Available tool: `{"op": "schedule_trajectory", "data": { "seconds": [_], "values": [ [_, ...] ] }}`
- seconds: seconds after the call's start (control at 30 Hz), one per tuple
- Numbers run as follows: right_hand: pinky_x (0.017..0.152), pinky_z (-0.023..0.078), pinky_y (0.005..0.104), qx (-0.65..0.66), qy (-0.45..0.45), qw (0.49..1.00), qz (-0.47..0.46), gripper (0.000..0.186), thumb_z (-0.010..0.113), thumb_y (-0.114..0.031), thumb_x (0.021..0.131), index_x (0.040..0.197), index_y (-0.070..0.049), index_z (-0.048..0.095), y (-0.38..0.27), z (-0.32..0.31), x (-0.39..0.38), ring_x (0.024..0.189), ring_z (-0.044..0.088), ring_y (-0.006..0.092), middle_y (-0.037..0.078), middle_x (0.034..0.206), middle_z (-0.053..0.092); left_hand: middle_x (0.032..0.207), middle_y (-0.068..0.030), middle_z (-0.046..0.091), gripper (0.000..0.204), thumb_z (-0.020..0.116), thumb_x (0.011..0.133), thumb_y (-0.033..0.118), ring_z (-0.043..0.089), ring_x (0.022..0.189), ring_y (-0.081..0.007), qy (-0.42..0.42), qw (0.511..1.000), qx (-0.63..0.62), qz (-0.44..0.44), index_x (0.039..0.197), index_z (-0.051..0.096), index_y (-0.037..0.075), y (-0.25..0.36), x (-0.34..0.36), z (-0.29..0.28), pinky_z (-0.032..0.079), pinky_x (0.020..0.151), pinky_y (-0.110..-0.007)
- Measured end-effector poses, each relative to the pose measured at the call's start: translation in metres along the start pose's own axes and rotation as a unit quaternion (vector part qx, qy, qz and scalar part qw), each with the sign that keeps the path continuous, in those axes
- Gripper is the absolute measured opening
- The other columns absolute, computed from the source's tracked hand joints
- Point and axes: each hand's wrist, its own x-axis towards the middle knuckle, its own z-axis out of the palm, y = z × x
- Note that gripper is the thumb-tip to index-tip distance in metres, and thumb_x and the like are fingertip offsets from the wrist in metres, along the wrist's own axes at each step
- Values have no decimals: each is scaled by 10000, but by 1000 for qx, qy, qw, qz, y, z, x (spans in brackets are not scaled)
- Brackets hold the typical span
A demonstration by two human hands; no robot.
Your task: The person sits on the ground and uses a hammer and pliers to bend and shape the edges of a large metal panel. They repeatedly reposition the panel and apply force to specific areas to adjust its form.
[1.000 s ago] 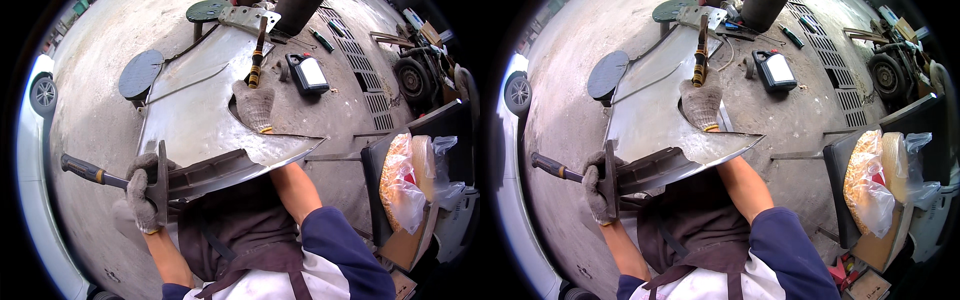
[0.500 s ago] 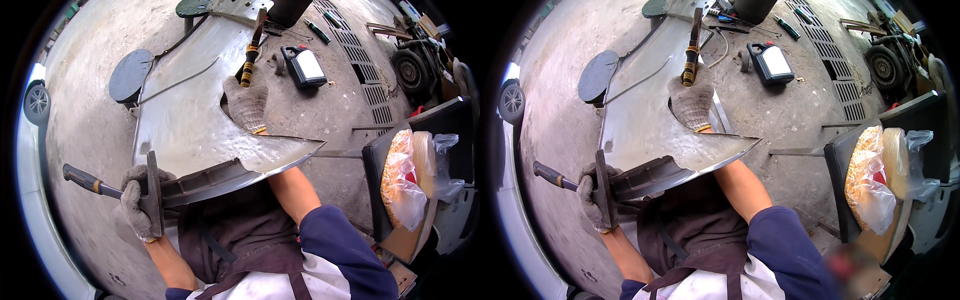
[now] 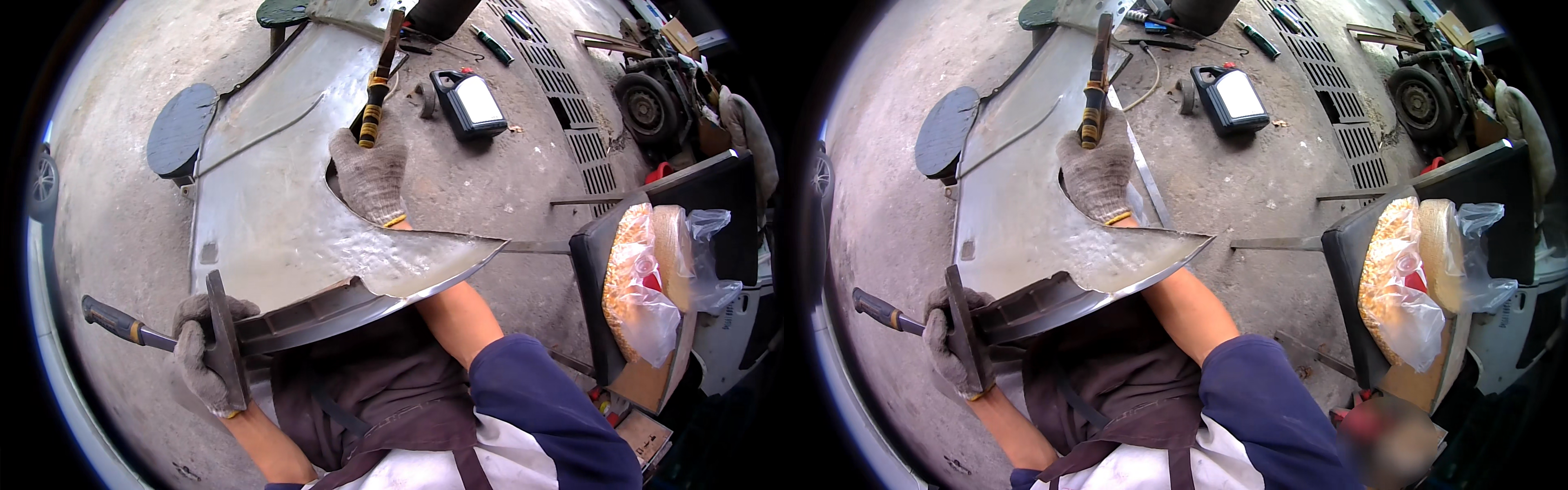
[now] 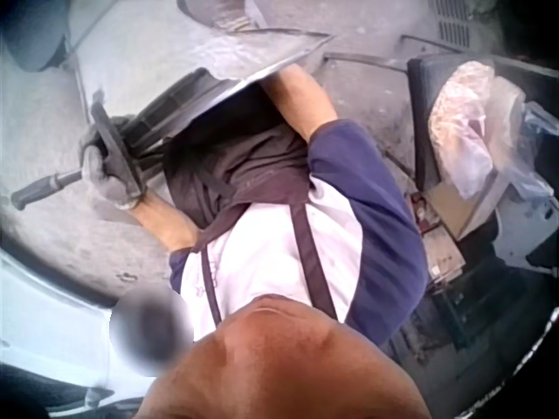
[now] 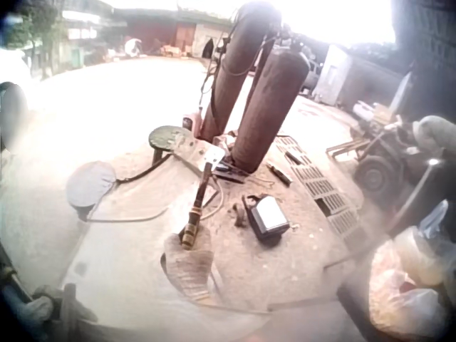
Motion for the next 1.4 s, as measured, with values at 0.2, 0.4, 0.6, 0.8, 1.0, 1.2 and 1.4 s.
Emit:
{"op": "schedule_trajectory", "data": {
  "seconds": [0.2, 0.4, 0.6, 0.8, 1.0, 1.2, 1.4],
  "values": [
    [624, 465, 320, 23, 12, 1000, -3, 287, 674, -76, 770, 1004, -6, 523, 4, 1, 0, 709, 541, 149, 44, 797, 541, 902, -256, 638, 409, 534, 874, 301, 633, 832, -367, -18, 1000, -10, 13, 1074, 568, -53, -2, 0, -1, 492, 825, -450],
    [665, 463, 292, 4, -22, 999, 42, 398, 646, -44, 775, 1140, 42, 516, -11, -4, -2, 729, 513, 136, 60, 859, 512, 932, -236, 624, 392, 510, 887, 293, 616, 838, -349, -3, 1000, -5, 7, 1082, 570, -42, -1, -3, 0, 492, 817, -439],
    [588, 463, 288, -18, -92, 995, 24, 242, 670, -110, 849, 1034, 26, 591, -31, -40, -3, 651, 537, 119, 38, 744, 564, 881, -191, 614, 363, 464, 904, 296, 588, 748, -273, 96, 995, 13, -12, 1005, 581, -33, -5, -3, 15, 497, 703, -377],
    [609, 518, 246, -161, -296, 941, -36, 268, 705, -191, 898, 1090, -8, 664, -93, -132, 23, 691, 630, 98, 45, 837, 684, 620, -136, 540, 326, 476, 870, 225, 544, 504, -209, 189, 978, 59, 65, 664, 520, -24, 8, 22, -14, 490, 505, -293],
    [766, 544, 375, -337, -546, 759, -111, 499, 833, -161, 710, 1164, -43, 663, -152, -124, 18, 830, 697, 271, 140, 969, 715, 697, -78, 613, 172, 587, 885, 141, 601, 565, -171, 124, 965, 202, 115, 767, 599, 17, 65, 78, -69, 486, 533, -263],
    [788, 514, 426, -337, -731, 564, -183, 527, 786, -296, 751, 1189, -41, 640, -149, -77, -4, 863, 678, 331, 155, 959, 694, 797, -122, 630, 151, 681, 787, 129, 639, 713, -277, -15, 747, 524, 410, 910, 613, 73, 76, 106, -110, 500, 663, -364],
    [761, 527, 398, -347, -780, 487, -184, 528, 763, -322, 785, 1245, -104, 623, -161, -37, -11, 818, 676, 297, 129, 877, 680, 849, -77, 648, 118, 597, 881, 118, 613, 761, -204, 54, 751, 540, 377, 928, 639, 18, 70, 97, -114, 497, 715, -286]
  ]
}}
